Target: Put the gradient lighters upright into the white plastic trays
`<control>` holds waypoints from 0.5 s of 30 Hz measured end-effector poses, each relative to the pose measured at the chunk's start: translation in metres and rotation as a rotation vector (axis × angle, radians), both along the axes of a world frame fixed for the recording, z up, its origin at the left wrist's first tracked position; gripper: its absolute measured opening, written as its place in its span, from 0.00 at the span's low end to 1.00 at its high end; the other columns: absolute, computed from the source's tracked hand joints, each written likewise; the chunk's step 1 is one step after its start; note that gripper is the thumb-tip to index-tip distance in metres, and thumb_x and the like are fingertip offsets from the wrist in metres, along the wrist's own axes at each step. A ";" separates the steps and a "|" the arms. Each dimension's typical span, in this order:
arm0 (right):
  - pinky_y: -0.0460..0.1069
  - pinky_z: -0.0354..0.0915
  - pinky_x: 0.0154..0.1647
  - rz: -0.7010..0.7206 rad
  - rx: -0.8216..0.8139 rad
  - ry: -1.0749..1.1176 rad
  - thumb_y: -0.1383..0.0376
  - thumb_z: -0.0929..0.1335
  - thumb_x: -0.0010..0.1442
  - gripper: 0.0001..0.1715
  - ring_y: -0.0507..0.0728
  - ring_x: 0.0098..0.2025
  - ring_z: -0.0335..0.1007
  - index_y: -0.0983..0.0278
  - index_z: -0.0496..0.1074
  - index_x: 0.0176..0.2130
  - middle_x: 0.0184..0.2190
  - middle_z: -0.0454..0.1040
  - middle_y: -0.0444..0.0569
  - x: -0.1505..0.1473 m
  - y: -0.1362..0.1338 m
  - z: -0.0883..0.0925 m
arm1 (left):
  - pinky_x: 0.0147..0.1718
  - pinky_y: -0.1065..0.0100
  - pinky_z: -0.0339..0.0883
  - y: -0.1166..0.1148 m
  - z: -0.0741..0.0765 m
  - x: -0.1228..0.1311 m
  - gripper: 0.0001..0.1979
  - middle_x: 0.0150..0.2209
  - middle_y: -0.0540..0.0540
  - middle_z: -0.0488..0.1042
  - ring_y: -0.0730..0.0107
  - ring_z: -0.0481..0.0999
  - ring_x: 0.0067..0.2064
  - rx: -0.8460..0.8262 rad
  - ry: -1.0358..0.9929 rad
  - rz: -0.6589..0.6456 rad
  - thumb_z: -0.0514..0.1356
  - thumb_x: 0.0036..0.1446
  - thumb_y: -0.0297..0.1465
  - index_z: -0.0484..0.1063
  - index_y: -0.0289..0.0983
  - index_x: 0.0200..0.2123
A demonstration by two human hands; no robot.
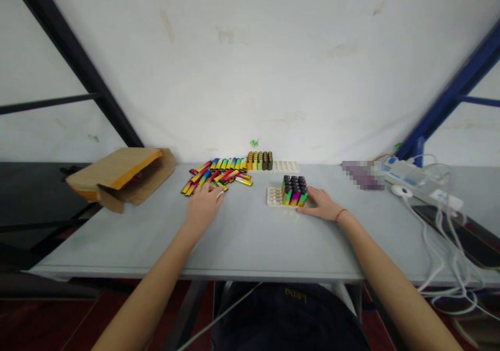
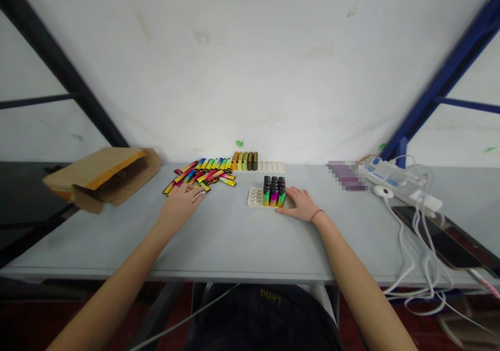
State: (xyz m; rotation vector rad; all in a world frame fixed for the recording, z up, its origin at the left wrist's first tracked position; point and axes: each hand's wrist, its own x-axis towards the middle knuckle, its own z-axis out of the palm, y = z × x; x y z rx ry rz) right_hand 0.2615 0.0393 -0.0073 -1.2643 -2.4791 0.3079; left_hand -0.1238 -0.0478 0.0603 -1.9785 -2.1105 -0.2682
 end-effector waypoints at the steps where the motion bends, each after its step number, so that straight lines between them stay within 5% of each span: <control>1: 0.66 0.59 0.62 0.000 0.002 0.003 0.39 0.68 0.57 0.41 0.71 0.63 0.64 0.60 0.68 0.59 0.61 0.70 0.58 0.000 0.000 0.000 | 0.49 0.58 0.69 -0.003 -0.005 -0.006 0.19 0.52 0.37 0.74 0.52 0.74 0.51 -0.035 0.004 0.032 0.51 0.67 0.37 0.77 0.42 0.54; 5: 0.66 0.59 0.62 0.002 0.010 0.007 0.40 0.68 0.57 0.40 0.71 0.63 0.64 0.59 0.68 0.60 0.61 0.70 0.58 0.002 0.001 -0.002 | 0.48 0.57 0.70 -0.015 -0.022 -0.011 0.20 0.54 0.37 0.74 0.53 0.76 0.50 -0.089 -0.004 0.062 0.50 0.68 0.34 0.73 0.41 0.58; 10: 0.67 0.58 0.64 -0.012 0.014 -0.005 0.41 0.69 0.57 0.42 0.71 0.64 0.63 0.59 0.66 0.62 0.62 0.70 0.58 0.002 0.001 -0.004 | 0.48 0.59 0.69 -0.029 -0.024 0.006 0.18 0.51 0.39 0.75 0.55 0.75 0.49 -0.087 -0.005 -0.090 0.52 0.67 0.32 0.74 0.43 0.56; 15: 0.67 0.58 0.63 -0.015 0.015 -0.001 0.39 0.69 0.56 0.42 0.71 0.63 0.64 0.59 0.67 0.60 0.61 0.70 0.57 0.001 0.000 -0.003 | 0.46 0.60 0.67 -0.014 -0.024 0.035 0.16 0.48 0.39 0.75 0.56 0.72 0.48 -0.070 -0.006 -0.146 0.52 0.67 0.33 0.74 0.42 0.53</control>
